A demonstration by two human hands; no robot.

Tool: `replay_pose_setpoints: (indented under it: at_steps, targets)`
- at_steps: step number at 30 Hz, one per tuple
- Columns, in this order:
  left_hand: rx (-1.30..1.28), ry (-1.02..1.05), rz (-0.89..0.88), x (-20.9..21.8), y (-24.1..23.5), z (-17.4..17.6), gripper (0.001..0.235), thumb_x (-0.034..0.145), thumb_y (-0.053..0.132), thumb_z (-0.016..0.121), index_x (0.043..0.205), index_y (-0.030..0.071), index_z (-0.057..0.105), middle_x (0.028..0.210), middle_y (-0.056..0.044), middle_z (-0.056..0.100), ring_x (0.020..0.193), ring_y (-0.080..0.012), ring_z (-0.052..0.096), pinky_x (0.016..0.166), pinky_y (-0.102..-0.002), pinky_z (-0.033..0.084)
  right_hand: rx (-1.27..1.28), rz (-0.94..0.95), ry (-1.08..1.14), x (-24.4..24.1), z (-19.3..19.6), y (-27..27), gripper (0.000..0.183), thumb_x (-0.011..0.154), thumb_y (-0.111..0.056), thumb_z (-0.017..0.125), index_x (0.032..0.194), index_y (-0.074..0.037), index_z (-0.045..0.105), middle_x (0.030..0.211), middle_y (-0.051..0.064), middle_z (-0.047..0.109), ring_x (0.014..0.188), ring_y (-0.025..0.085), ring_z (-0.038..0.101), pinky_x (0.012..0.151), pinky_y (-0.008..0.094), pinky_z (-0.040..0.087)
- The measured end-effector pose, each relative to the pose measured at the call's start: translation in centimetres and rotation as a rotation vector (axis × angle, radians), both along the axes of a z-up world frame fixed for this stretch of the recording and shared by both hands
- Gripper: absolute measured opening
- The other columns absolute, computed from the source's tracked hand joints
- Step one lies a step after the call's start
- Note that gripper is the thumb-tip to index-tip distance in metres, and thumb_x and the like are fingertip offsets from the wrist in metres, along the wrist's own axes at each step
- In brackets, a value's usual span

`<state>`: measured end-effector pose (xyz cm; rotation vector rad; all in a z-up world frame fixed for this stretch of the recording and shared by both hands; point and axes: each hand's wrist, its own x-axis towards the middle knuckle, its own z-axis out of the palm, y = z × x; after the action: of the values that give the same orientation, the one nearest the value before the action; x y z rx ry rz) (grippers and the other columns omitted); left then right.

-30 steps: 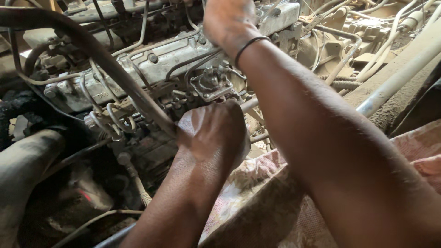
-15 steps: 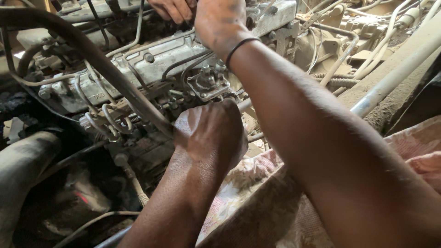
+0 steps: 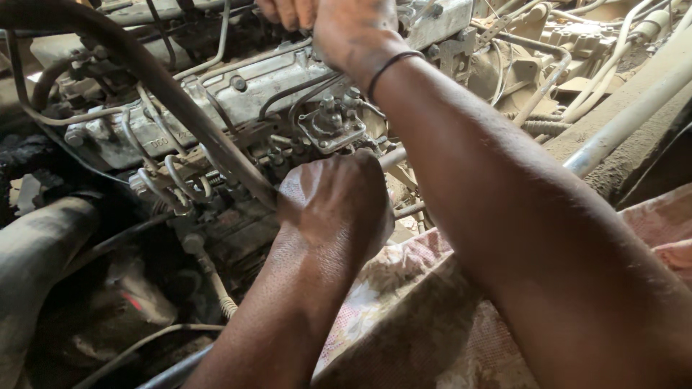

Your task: The person uses a wrench to tighten bolts on a vehicle engine. The hands manipulate the tool around the engine block, adjusting fasteners in a confined space.

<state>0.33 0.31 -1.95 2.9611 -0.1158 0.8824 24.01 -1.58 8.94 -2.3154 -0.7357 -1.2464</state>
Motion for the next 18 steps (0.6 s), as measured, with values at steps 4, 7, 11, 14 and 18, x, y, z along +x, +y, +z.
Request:
replay_pose_setpoints:
  at_steps: [4,7,11,14,18]
  targets:
    - [-0.065,0.241,0.089,1.1,-0.1,0.0,0.031,0.103,0.015,0.043,0.127,0.001,0.057,0.125,-0.019,0.064,0.126,-0.0295,0.059,0.109,-0.046,0.047,0.196,-0.159,0.132,-0.1,0.3,1.1,0.024,0.099,-0.027,0.058,0.093,-0.012,0.075,0.084,0.012,0.076,0.076,0.024,0.074,0.064,0.039,0.058]
    - [-0.075,0.352,0.076,2.0,0.6,-0.1,0.031,0.104,0.014,0.043,0.128,0.002,0.057,0.124,-0.017,0.066,0.124,-0.0273,0.061,0.108,-0.044,0.048,0.137,-0.226,0.063,-0.4,0.1,1.6,0.022,0.097,-0.026,0.059,0.093,-0.011,0.075,0.085,0.013,0.075,0.077,0.025,0.074,0.064,0.04,0.058]
    - [-0.051,0.44,0.035,3.7,1.8,-0.8,0.03,0.104,0.013,0.042,0.128,0.003,0.058,0.123,-0.014,0.068,0.12,-0.0242,0.063,0.106,-0.042,0.049,0.102,-0.183,0.039,-0.4,-0.2,0.3,0.021,0.094,-0.024,0.061,0.093,-0.01,0.076,0.086,0.015,0.075,0.078,0.028,0.073,0.065,0.042,0.058]
    - [-0.019,0.05,-0.104,3.8,1.4,-1.7,0.031,0.103,0.013,0.044,0.126,-0.001,0.058,0.121,-0.017,0.067,0.119,-0.0275,0.063,0.103,-0.04,0.053,0.075,-0.138,0.013,-0.3,-0.4,-0.5,0.02,0.092,-0.023,0.062,0.093,-0.009,0.076,0.087,0.017,0.074,0.079,0.029,0.073,0.066,0.044,0.058]
    - [-0.148,0.331,0.056,2.0,0.7,-0.6,0.029,0.101,0.011,0.043,0.122,-0.001,0.058,0.123,-0.02,0.064,0.124,-0.0299,0.059,0.108,-0.045,0.047,0.044,-0.049,0.003,-0.6,-0.2,0.3,0.019,0.09,-0.021,0.063,0.093,-0.008,0.076,0.088,0.019,0.074,0.08,0.031,0.073,0.067,0.046,0.058]
